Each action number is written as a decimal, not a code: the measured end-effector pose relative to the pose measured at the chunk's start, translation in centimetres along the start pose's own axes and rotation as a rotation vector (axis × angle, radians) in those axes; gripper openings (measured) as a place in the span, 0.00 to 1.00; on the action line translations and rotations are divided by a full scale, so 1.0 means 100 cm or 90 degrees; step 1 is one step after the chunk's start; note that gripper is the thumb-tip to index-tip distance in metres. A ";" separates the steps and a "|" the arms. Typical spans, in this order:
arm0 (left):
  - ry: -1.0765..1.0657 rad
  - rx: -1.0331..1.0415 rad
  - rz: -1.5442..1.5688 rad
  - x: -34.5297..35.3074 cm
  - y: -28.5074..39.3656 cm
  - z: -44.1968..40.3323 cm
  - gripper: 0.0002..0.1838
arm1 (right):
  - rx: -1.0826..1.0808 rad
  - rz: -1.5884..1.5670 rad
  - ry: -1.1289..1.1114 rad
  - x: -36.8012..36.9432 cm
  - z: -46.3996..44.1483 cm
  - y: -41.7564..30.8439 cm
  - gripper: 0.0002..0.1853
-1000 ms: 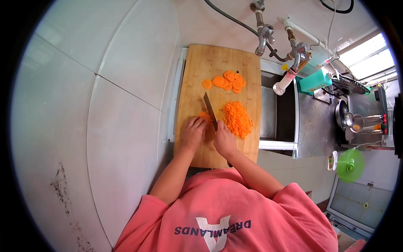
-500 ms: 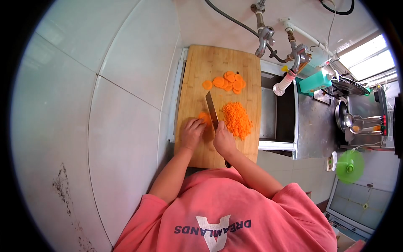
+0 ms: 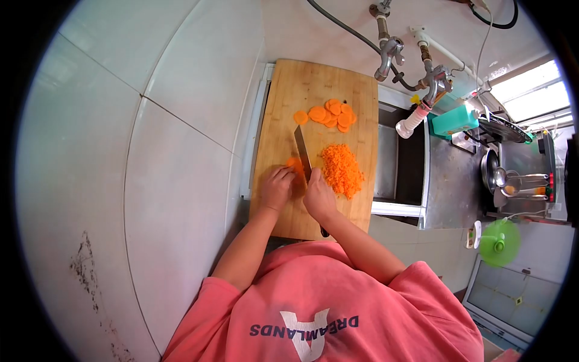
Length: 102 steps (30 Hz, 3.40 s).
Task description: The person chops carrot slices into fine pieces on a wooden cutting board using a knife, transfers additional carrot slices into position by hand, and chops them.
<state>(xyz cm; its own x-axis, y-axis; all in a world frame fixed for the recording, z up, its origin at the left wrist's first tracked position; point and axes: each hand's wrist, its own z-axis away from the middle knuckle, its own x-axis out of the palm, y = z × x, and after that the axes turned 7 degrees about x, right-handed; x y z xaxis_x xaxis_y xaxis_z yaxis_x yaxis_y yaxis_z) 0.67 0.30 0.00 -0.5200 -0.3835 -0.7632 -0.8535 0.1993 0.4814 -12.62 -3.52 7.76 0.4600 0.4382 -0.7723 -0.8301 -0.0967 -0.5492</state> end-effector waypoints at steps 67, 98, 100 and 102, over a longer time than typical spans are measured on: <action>-0.002 -0.047 0.027 -0.002 -0.003 -0.005 0.11 | 0.008 0.075 -0.016 0.007 -0.002 -0.009 0.18; -0.005 -0.033 0.001 0.003 -0.006 -0.001 0.10 | 0.000 0.068 -0.022 0.007 -0.003 -0.006 0.23; -0.001 -0.031 0.002 0.006 -0.009 0.000 0.09 | 0.004 0.077 -0.046 0.006 -0.005 -0.007 0.23; 0.031 -0.039 0.030 0.009 -0.009 0.001 0.09 | 0.009 0.066 -0.043 0.007 -0.008 -0.009 0.21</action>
<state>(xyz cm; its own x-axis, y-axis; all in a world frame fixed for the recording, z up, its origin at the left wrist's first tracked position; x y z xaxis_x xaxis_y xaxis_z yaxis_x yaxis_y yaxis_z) 1.01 -0.16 -1.13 -0.5564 -0.4190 -0.7175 -0.8236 0.1637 0.5430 -11.32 -3.84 7.49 0.3492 0.4864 -0.8009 -0.8767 -0.1322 -0.4625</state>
